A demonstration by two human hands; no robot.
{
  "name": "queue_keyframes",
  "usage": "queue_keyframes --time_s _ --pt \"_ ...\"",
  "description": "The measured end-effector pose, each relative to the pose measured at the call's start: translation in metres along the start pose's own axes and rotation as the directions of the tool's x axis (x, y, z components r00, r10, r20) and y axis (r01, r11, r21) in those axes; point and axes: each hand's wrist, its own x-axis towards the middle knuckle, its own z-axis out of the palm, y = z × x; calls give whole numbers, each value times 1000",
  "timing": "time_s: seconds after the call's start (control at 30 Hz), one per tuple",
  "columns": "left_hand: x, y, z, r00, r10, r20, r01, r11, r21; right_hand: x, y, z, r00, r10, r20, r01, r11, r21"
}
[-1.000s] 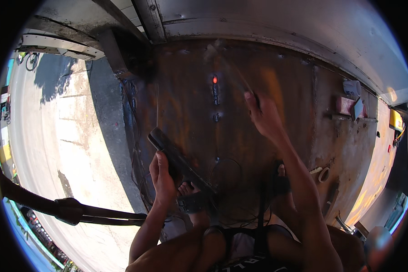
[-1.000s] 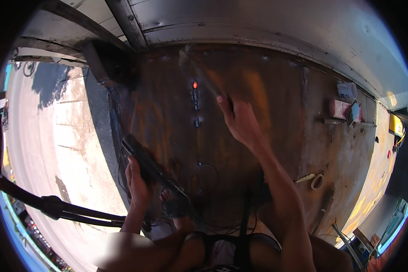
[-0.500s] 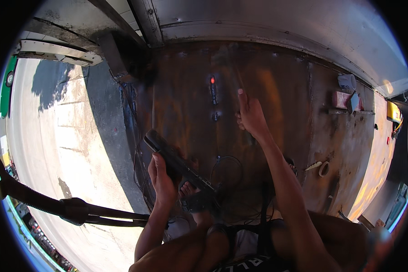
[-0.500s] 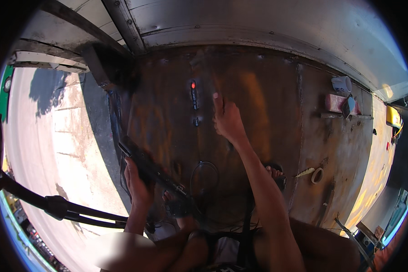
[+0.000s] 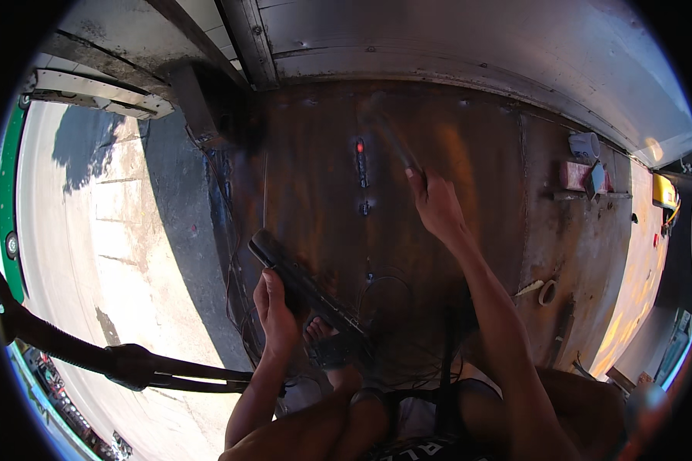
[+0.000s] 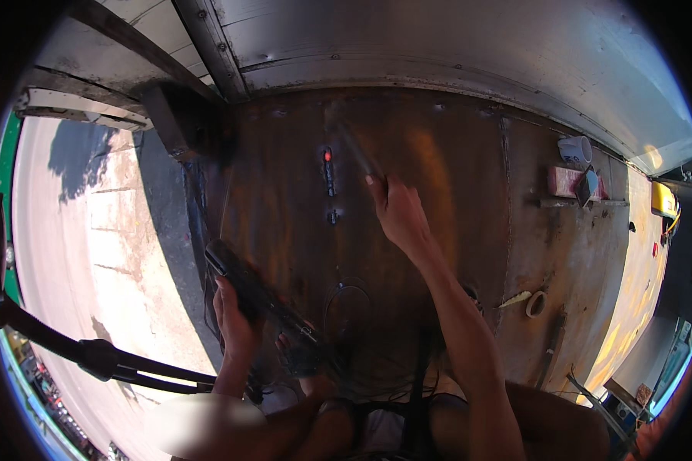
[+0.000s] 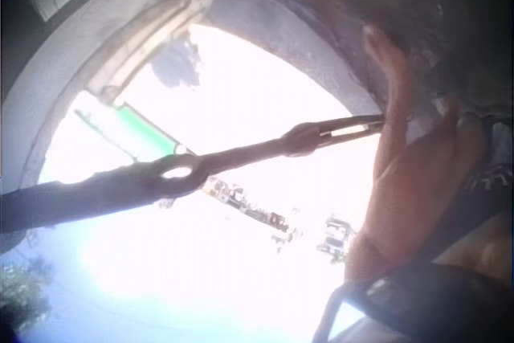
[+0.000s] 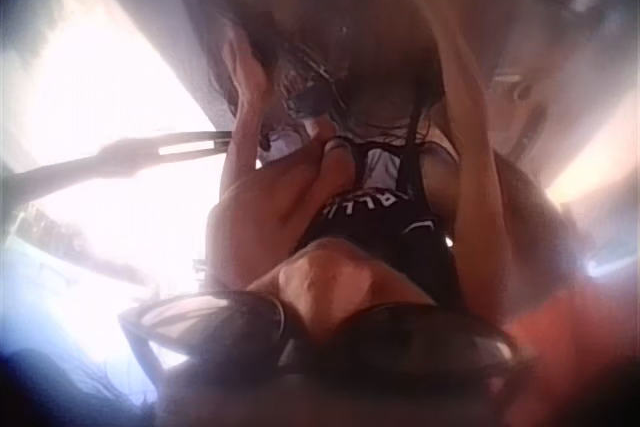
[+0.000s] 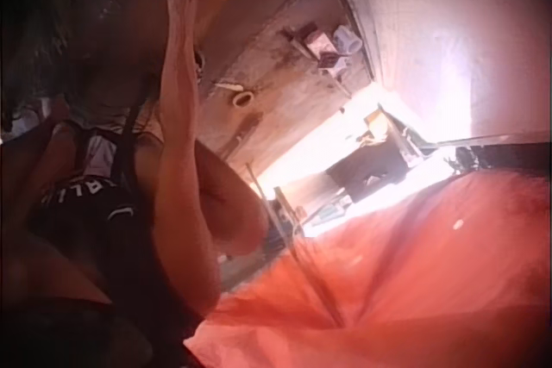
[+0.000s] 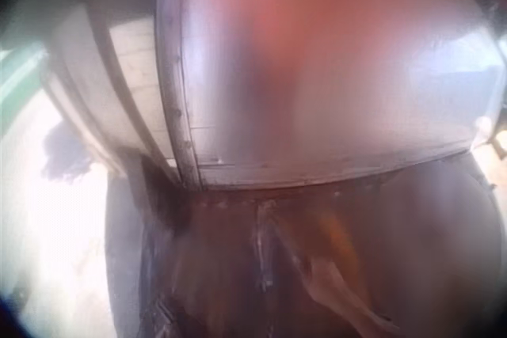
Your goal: The person welds a metal surface using a welding torch, then repeatedly uses a hammer to chip away slag from the welds. The person alternates between welding and chipping along a seam on the metal panel.
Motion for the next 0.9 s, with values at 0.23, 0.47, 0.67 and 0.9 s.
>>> queue_keyframes --time_s 0.23,0.47,0.67,0.9 --pt "-7 -1 15 993 -79 83 78 997 17 -19 43 9 984 -71 -165 83 994 68" --pt "6 -21 4 989 9 150 -44 972 230 2 4 -56 991 135 -8 -135 988 -72" --pt "3 -20 52 927 -125 355 101 991 84 -26 80 -67 970 138 -199 -206 902 -379" --pt "30 -35 70 894 -150 423 128 989 81 -41 145 -66 971 -53 -233 -88 827 -555"
